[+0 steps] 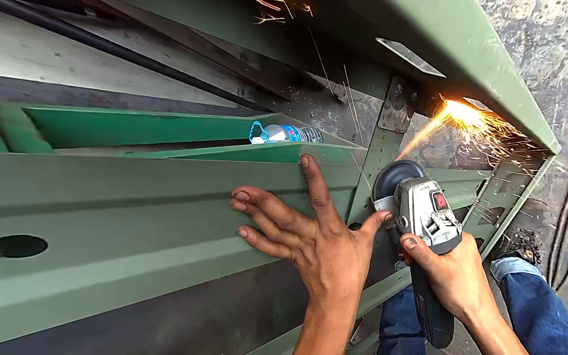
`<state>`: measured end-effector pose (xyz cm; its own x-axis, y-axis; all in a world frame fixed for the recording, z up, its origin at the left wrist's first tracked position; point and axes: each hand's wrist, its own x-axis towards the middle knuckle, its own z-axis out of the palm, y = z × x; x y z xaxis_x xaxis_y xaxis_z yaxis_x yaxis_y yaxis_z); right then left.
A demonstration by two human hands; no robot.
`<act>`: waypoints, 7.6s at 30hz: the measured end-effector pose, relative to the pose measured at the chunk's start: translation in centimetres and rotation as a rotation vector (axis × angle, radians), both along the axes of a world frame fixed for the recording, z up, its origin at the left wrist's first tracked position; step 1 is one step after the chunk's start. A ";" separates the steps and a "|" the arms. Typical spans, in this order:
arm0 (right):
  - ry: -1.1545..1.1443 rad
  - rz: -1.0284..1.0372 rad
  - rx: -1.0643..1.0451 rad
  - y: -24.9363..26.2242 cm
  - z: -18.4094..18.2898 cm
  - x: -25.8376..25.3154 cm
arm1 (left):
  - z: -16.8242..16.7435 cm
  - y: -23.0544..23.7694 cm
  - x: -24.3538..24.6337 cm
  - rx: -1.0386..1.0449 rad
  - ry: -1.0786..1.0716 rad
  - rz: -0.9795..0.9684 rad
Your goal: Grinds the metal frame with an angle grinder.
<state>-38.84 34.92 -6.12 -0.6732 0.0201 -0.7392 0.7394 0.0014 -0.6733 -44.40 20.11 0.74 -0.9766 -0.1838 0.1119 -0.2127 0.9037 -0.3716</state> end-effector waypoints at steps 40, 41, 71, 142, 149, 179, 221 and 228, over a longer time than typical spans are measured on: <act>-0.003 0.038 0.055 0.8 -0.2 -0.3 | -0.9 0.3 0.0 -0.008 0.037 -0.021; 0.002 0.023 0.041 0.7 -0.1 -0.4 | -0.9 0.3 0.0 -0.001 0.041 -0.013; 0.022 -0.002 0.040 0.3 -0.4 -0.2 | -1.2 0.2 0.2 0.028 0.067 -0.028; 0.020 0.055 0.107 1.0 -0.8 -0.6 | -1.5 1.0 -0.1 0.042 0.073 -0.015; 0.049 0.034 0.098 0.3 -0.3 -0.8 | -1.2 0.5 0.2 0.083 0.095 -0.050; 0.064 0.088 0.109 1.0 -1.0 0.3 | -1.4 0.3 0.7 0.075 0.050 -0.046; -0.334 -0.339 -0.388 -3.0 5.5 0.6 | 4.3 -3.5 -1.8 0.056 -0.121 -0.410; -0.364 -0.312 -0.379 -2.6 5.6 -0.3 | 3.9 -3.2 -2.0 0.083 -0.094 -0.375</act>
<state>-39.17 32.34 -0.50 -0.3809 -0.1333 -0.9150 0.8490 -0.4425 -0.2889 -46.39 16.91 4.68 -0.9830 0.1826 0.0183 0.1691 0.9401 -0.2959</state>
